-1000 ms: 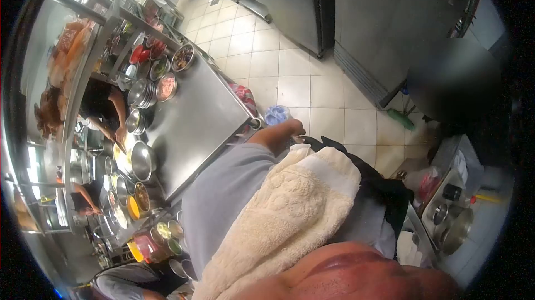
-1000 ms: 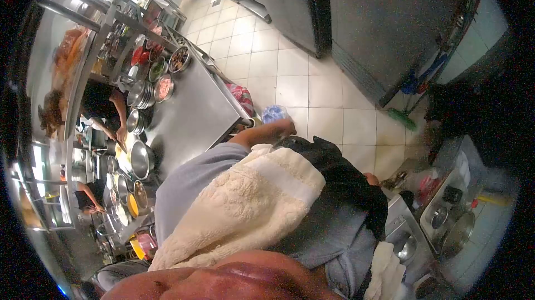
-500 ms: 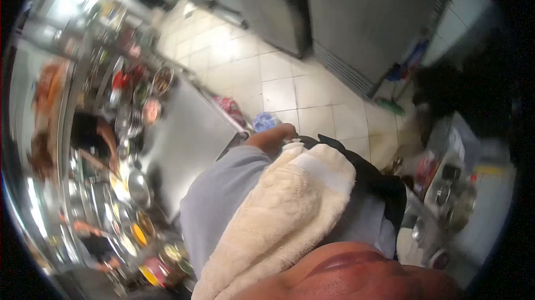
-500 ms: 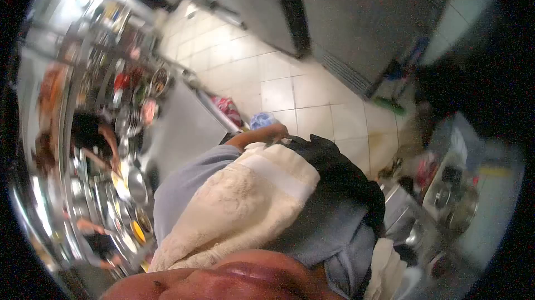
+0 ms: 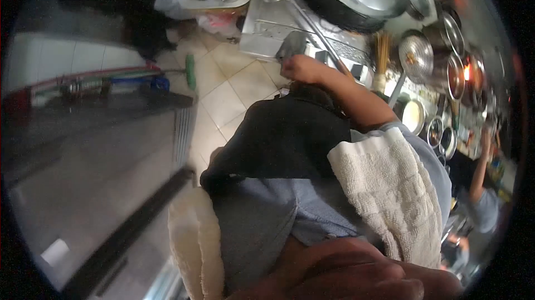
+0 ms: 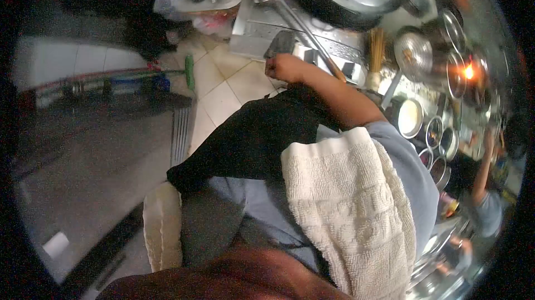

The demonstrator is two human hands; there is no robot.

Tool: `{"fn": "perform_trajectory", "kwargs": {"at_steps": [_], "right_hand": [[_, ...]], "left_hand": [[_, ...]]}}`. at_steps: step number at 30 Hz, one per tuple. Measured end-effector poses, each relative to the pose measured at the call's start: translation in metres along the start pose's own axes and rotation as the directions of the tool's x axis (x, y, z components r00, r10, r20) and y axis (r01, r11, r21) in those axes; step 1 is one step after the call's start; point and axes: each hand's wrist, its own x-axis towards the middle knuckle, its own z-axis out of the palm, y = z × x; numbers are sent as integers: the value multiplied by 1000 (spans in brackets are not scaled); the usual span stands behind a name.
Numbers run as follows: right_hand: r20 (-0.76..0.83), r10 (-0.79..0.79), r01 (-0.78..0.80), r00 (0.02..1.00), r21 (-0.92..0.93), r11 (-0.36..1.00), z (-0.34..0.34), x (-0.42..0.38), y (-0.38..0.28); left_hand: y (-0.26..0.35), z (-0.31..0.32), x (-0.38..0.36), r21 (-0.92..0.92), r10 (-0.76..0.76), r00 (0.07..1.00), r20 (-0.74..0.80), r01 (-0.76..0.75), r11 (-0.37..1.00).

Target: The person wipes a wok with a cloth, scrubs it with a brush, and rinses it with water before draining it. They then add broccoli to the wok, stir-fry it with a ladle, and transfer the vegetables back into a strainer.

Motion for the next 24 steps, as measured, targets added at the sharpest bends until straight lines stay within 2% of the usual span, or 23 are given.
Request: {"fn": "perform_trajectory", "kwargs": {"at_steps": [1, 2, 3, 4, 5, 6, 7, 8, 10, 12, 13, 14, 16, 19, 21, 22, 24], "right_hand": [[-134, -12, 25, 991, 96, 995, -5, -11, 20], [-192, 76, -41, 978, 177, 983, -18, -22, 32], [-347, -10, 55, 938, 121, 991, -34, -37, 44], [-401, 122, -30, 908, 228, 973, -44, -42, 62], [-473, 156, -42, 867, 242, 969, -68, -61, 62], [-555, 226, -117, 801, 224, 968, -88, -77, 62], [-645, 199, -109, 737, 176, 978, -104, -87, 81], [-669, 287, -247, 686, 156, 956, -123, -100, 85], [-777, 266, -269, 571, 130, 955, -154, -118, 117], [-849, 235, -233, 473, 137, 963, -177, -135, 136], [-850, 236, -231, 471, 139, 963, -185, -140, 149], [-857, 255, -252, 448, 152, 956, -192, -144, 163], [-860, 278, -271, 427, 172, 947, -203, -148, 176], [-850, 340, -353, 403, 198, 914, -215, -148, 196], [-868, 206, -361, 451, 34, 932, -224, -135, 235], [-863, 214, -359, 458, 41, 933, -231, -125, 251], [-811, 162, -440, 563, -128, 889, -247, -105, 275]], "left_hand": [[-16, -13, 23, -21, 59, 998, -28, -59, 998], [-25, -28, 44, -42, 129, 990, -61, -131, 990], [-32, -43, 67, -49, 212, 973, -95, -217, 975], [-39, -59, 94, -70, 314, 940, -134, -325, 943], [-22, -79, 104, 73, 349, 929, -125, -342, 937], [-2, -94, 118, 80, 361, 926, -112, -354, 932], [31, -105, 131, -63, 127, 991, -34, -129, 990], [68, -113, 137, -180, -109, 991, 76, 121, 976], [156, -116, 123, -94, -64, 996, 69, 71, 993], [232, -117, 112, 57, 76, 997, -4, -75, 996], [118, -67, 168, -142, 309, 942, -129, -326, 934], [92, -49, 184, -4, 459, 877, -141, -465, 885], [136, -48, 167, 68, 506, 860, -72, -502, 862], [148, -38, 145, 73, 382, 924, 25, -382, 921], [151, -36, 133, 66, 312, 949, 48, -315, 947], [152, -36, 129, 65, 284, 957, 53, -287, 956], [150, -35, 124, 54, 247, 968, 47, -250, 967]]}}
